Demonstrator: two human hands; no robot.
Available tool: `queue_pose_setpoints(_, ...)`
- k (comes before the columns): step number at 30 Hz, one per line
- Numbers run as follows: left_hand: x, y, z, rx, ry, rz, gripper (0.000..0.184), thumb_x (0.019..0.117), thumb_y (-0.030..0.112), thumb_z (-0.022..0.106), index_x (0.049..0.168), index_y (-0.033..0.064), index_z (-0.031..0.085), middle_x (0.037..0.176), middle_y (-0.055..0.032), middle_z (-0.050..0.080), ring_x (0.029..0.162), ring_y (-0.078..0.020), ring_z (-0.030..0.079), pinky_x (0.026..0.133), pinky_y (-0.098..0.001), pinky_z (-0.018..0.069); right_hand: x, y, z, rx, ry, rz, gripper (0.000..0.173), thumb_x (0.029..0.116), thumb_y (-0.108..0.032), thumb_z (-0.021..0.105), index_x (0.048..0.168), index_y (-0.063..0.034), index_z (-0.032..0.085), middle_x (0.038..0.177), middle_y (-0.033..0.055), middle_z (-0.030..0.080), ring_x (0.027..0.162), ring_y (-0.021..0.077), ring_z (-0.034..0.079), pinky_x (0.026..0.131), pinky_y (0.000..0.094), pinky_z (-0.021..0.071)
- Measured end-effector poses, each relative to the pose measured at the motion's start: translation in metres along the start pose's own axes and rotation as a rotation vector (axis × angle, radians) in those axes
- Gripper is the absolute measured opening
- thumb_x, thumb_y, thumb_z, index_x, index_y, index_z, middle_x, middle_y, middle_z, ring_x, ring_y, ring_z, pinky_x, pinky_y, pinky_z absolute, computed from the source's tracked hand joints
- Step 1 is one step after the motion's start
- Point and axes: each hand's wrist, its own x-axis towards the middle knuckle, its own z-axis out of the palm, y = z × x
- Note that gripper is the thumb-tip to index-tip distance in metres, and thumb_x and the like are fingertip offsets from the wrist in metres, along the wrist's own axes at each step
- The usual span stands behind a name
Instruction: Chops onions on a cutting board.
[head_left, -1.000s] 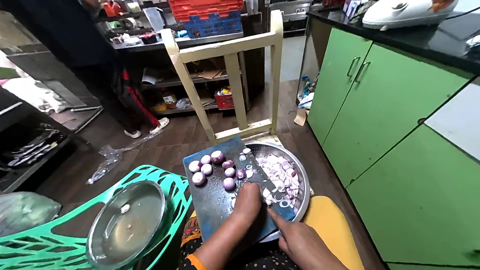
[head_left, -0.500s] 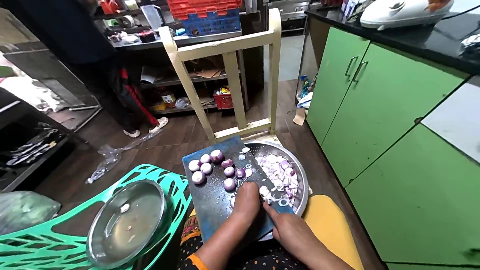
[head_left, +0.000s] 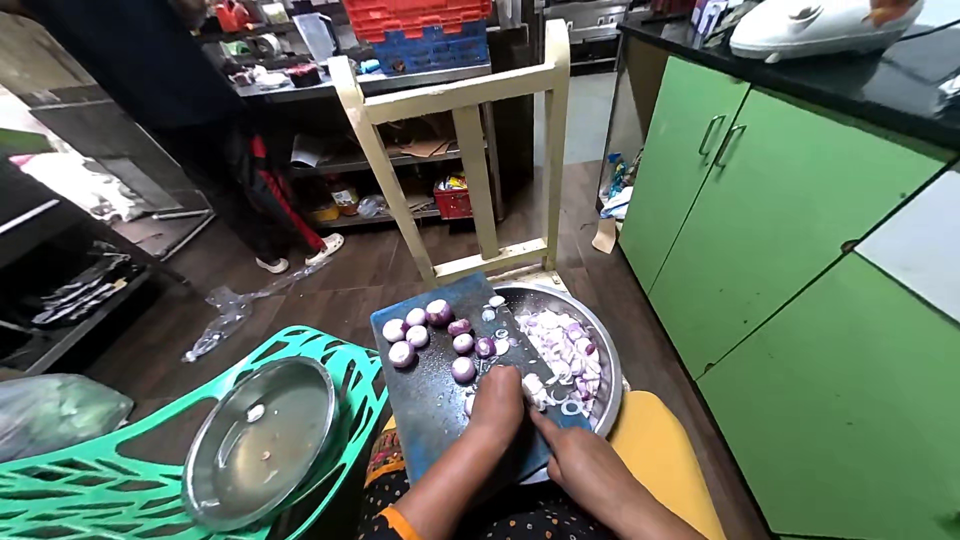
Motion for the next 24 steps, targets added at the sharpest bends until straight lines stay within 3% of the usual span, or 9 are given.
queue_pose_setpoints(6, 0.000, -0.003, -0.001, -0.018, -0.003, -0.006, 0.014, 0.0966, 0.010, 0.065, 0.093, -0.0005, 0.073, 0.100, -0.0198, 0.073, 0.100, -0.0363, 0.072, 0.088, -0.0540, 0.0592, -0.042, 0.009, 0.000, 0.023, 0.006, -0.010, 0.072, 0.0983, -0.018, 0.053, 0.165, -0.0293, 0.027, 0.091, 0.0160, 0.072, 0.085, 0.0378, 0.072, 0.075, 0.0562, 0.0568)
queue_pose_setpoints(12, 0.000, -0.001, -0.002, 0.013, -0.014, -0.015, 0.011, 0.0947, 0.008, 0.066, 0.094, -0.0001, 0.073, 0.102, -0.0201, 0.073, 0.101, -0.0366, 0.072, 0.088, -0.0544, 0.0590, -0.002, 0.000, 0.001, 0.015, -0.006, -0.018, 0.072, 0.0973, -0.014, 0.054, 0.164, -0.0264, 0.030, 0.096, 0.0183, 0.072, 0.093, 0.0393, 0.071, 0.082, 0.0573, 0.0559)
queue_pose_setpoints(16, 0.002, -0.008, 0.003, -0.036, 0.021, 0.000, 0.012, 0.0925, 0.013, 0.071, 0.093, 0.0011, 0.074, 0.099, -0.0177, 0.073, 0.099, -0.0340, 0.072, 0.087, -0.0526, 0.0593, -0.024, 0.007, 0.005, 0.012, -0.057, 0.010, 0.075, 0.0978, -0.016, 0.055, 0.165, -0.0300, 0.025, 0.096, 0.0186, 0.072, 0.093, 0.0398, 0.071, 0.081, 0.0579, 0.0560)
queue_pose_setpoints(20, -0.001, -0.009, 0.002, -0.058, 0.033, -0.012, 0.014, 0.0938, 0.014, 0.070, 0.093, 0.0005, 0.074, 0.096, -0.0182, 0.073, 0.096, -0.0346, 0.072, 0.086, -0.0535, 0.0594, -0.042, 0.013, 0.008, 0.078, 0.060, -0.040, 0.072, 0.0973, -0.019, 0.055, 0.164, -0.0286, 0.031, 0.088, 0.0146, 0.072, 0.082, 0.0357, 0.072, 0.075, 0.0548, 0.0574)
queue_pose_setpoints(24, -0.004, -0.003, -0.001, -0.034, 0.000, -0.016, 0.012, 0.0939, 0.009, 0.067, 0.095, -0.0009, 0.073, 0.102, -0.0204, 0.073, 0.100, -0.0366, 0.072, 0.088, -0.0552, 0.0590, -0.015, 0.003, 0.000, 0.057, 0.011, -0.028, 0.072, 0.0983, -0.016, 0.054, 0.164, -0.0285, 0.028, 0.094, 0.0172, 0.072, 0.091, 0.0387, 0.071, 0.081, 0.0571, 0.0563)
